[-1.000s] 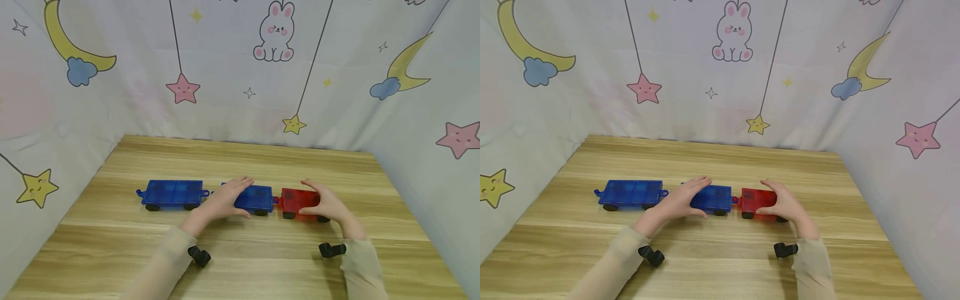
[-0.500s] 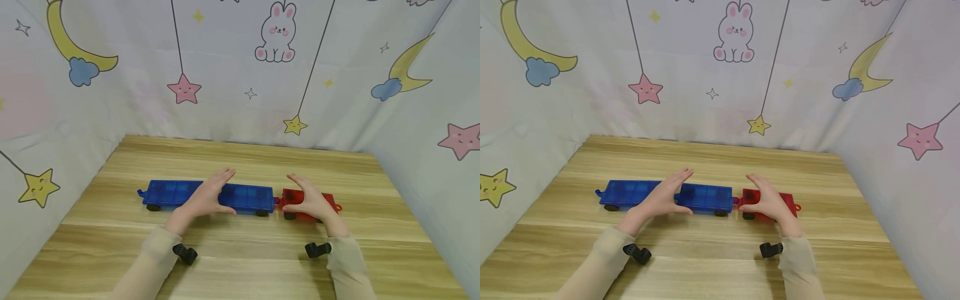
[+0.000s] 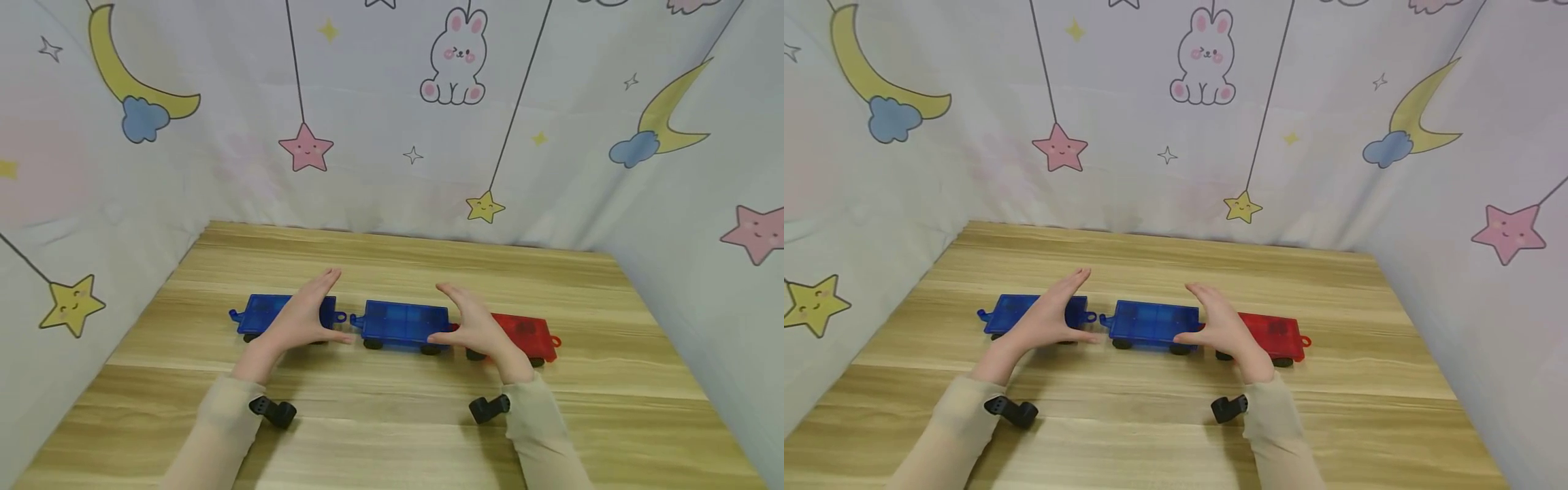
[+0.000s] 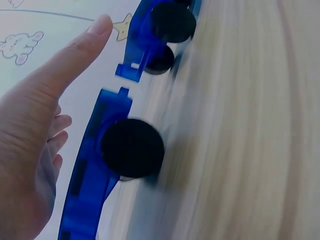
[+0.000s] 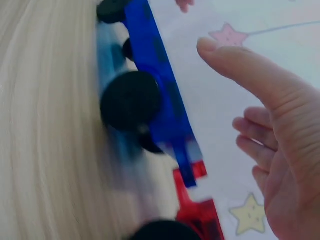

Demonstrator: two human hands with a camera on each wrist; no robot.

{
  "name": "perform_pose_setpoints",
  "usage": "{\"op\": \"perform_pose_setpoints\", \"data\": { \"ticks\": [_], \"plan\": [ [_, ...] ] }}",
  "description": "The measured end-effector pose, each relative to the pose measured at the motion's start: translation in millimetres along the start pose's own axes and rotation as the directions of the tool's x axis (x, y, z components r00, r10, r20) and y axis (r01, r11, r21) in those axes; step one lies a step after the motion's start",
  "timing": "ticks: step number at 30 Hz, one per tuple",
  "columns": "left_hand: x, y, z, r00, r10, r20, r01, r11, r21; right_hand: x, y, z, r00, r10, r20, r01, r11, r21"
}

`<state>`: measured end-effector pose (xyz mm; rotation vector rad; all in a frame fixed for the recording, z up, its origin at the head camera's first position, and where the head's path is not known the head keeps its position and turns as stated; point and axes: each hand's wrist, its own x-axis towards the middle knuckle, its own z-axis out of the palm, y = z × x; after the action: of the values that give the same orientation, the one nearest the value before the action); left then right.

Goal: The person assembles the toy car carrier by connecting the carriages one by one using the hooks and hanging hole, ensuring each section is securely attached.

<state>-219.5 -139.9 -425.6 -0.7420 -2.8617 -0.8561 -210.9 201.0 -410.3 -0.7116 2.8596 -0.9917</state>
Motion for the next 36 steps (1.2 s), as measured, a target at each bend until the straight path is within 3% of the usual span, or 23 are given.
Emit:
{"op": "perform_pose_setpoints", "data": {
  "ticks": [9,20,36],
  "plan": [
    [-11.9,-23.6,-15.3,0.995,-0.087,0.052,0.089,0.996,-0.032,12.3,-12.2,20.3,0.997,0.035,0.065,-0.034,0.999,-0.020],
    [-18.8,-40.9,-25.0,0.990,-0.109,0.092,0.115,0.991,-0.067,22.7,-16.3,31.9,0.992,0.006,0.123,-0.001,0.999,-0.039],
    [-16.2,-45.1,-22.2,0.989,-0.101,0.108,0.111,0.990,-0.091,24.2,-17.8,31.2,0.987,0.043,0.156,-0.038,0.999,-0.037]
  ]
}}
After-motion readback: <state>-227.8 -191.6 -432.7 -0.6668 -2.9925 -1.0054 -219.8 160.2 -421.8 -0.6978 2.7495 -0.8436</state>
